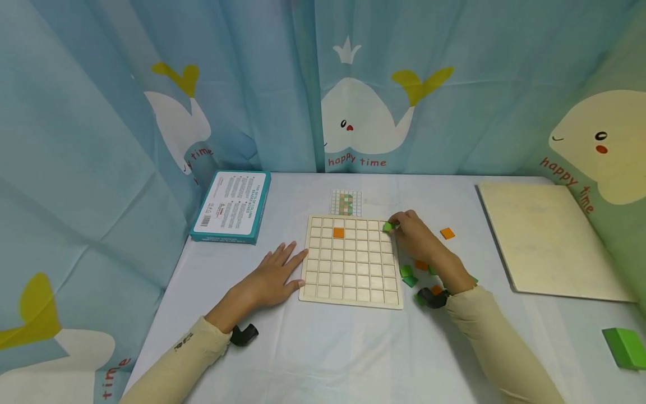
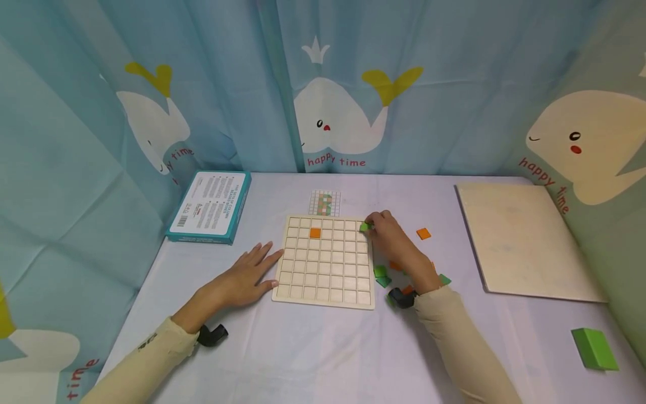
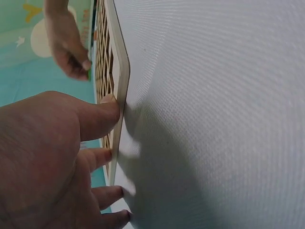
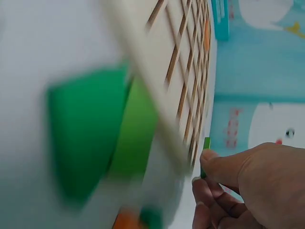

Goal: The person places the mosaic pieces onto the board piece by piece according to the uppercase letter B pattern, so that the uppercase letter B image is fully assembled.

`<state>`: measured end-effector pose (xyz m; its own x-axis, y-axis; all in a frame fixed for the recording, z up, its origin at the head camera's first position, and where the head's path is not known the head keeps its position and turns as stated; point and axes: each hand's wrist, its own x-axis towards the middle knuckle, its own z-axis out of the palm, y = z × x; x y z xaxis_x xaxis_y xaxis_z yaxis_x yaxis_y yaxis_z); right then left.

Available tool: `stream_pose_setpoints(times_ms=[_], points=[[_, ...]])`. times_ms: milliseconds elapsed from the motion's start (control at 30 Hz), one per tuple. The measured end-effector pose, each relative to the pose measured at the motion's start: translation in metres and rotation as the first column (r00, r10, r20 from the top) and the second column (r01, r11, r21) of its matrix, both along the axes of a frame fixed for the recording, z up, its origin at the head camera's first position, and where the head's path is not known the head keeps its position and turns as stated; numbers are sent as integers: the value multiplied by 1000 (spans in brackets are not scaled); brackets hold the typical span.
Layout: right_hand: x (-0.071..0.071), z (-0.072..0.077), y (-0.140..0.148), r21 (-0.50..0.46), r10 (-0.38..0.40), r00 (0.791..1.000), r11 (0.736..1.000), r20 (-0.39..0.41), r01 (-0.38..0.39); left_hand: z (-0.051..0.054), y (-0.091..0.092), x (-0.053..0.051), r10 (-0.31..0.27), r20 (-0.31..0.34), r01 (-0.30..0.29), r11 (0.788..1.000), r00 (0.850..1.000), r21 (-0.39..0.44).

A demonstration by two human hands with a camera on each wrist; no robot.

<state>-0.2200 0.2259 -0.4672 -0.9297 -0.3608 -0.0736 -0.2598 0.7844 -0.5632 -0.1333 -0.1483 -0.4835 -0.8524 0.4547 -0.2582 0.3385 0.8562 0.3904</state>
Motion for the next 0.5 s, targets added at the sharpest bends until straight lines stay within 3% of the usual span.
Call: stream_pose_setpoints(times_ms=[133,233,500], points=[[-2,1,-26,-16,55,998,998,33,-54,0,-1,0,-3,11,3,1000,1000,-2],[-3,-1,-41,2,97,995,995,14,-97,0,-1,0,-2,9,2,1000,1000,4],[-4,-6,-67,82,189,974,980,-125,-179,-1,0,-1,1,18,0,1000,1000,-16]])
